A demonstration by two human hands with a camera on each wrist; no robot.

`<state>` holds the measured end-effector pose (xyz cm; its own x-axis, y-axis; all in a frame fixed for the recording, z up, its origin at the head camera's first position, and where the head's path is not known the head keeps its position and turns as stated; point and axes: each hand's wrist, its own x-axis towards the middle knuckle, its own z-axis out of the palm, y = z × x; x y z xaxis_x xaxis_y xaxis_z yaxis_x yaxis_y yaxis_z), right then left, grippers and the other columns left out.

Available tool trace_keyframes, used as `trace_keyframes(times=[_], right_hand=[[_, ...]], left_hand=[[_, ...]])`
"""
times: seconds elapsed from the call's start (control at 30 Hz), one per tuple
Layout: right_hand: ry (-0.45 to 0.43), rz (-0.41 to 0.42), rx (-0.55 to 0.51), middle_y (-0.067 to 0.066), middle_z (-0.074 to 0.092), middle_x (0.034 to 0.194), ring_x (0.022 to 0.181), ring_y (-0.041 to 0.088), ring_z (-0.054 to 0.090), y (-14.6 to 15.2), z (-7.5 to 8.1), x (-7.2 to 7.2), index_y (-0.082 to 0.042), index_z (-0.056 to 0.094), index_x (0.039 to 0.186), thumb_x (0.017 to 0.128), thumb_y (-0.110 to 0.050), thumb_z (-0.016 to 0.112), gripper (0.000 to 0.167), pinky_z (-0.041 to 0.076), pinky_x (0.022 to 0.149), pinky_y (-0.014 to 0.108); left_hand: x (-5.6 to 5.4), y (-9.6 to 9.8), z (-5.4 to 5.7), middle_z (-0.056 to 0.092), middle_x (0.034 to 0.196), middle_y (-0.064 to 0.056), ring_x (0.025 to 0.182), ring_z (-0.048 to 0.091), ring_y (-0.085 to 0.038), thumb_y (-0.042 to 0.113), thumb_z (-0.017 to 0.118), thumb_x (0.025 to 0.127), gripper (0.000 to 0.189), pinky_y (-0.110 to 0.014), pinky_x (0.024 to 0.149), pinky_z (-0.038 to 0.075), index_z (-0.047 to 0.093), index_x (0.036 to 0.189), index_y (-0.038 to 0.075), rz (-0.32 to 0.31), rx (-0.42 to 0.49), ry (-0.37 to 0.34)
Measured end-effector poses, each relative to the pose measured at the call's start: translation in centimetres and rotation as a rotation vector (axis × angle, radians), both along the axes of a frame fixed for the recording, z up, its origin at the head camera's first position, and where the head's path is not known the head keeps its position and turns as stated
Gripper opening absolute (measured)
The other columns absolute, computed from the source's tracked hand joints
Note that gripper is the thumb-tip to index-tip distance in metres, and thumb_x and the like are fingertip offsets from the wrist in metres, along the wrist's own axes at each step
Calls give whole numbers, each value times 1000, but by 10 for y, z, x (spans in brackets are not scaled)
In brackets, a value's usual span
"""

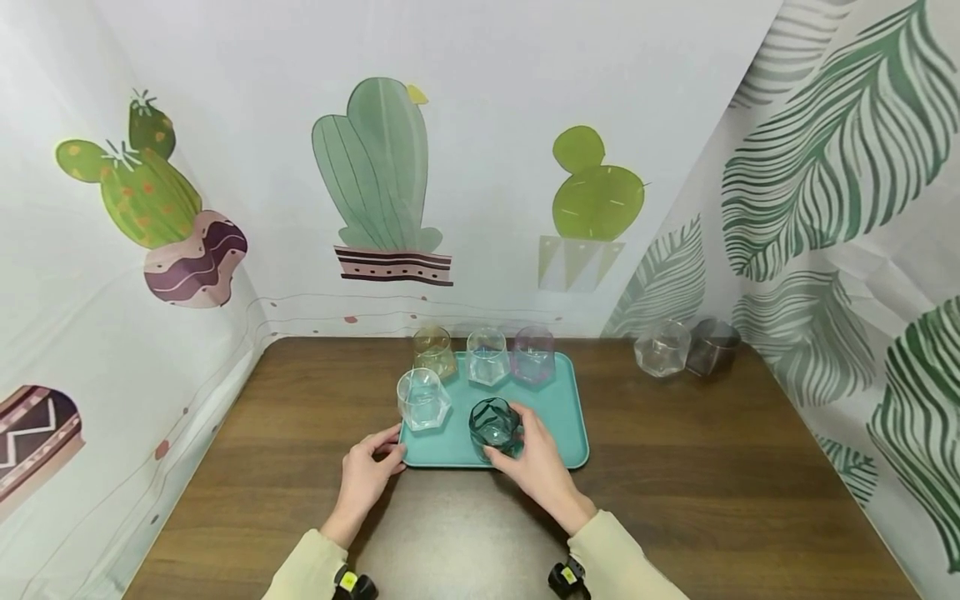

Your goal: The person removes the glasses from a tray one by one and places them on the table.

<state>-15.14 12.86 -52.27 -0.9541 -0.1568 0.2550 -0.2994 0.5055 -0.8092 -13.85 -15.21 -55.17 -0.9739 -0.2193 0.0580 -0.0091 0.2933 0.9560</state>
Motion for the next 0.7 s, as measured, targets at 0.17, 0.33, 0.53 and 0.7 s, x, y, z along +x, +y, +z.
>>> trace_keyframes(times=[0.17, 0.33, 0.53, 0.7], right_hand=[[19, -22, 8, 23, 62, 131, 118, 37, 63, 12, 0, 2, 2, 51, 141, 85, -16, 87, 69, 63, 93, 48], [78, -52, 30, 25, 63, 128, 114, 40, 65, 27, -1, 2, 4, 52, 138, 84, -13, 87, 67, 65, 88, 49], [90, -87, 23, 28, 61, 131, 117, 42, 63, 47, -2, -2, 6, 52, 137, 83, -10, 87, 67, 64, 89, 51], [77, -131, 47, 29, 59, 134, 119, 46, 63, 64, 2, -4, 7, 50, 139, 85, -11, 86, 68, 62, 92, 52]], left_hand=[[-1, 0, 0, 71, 107, -17, 93, 70, -24, -6, 73, 91, 35, -22, 65, 65, 74, 125, -2, 7, -6, -9], [0, 0, 1, 71, 107, -18, 94, 71, -26, -6, 73, 91, 35, -21, 65, 65, 74, 126, -3, 7, -9, -9], [0, 1, 1, 71, 107, -19, 94, 71, -28, -6, 73, 90, 35, -21, 64, 64, 73, 125, -4, 4, -14, 3], [0, 1, 2, 71, 107, -19, 94, 71, -28, -7, 73, 91, 35, -21, 64, 64, 73, 125, -3, 5, -19, -5]])
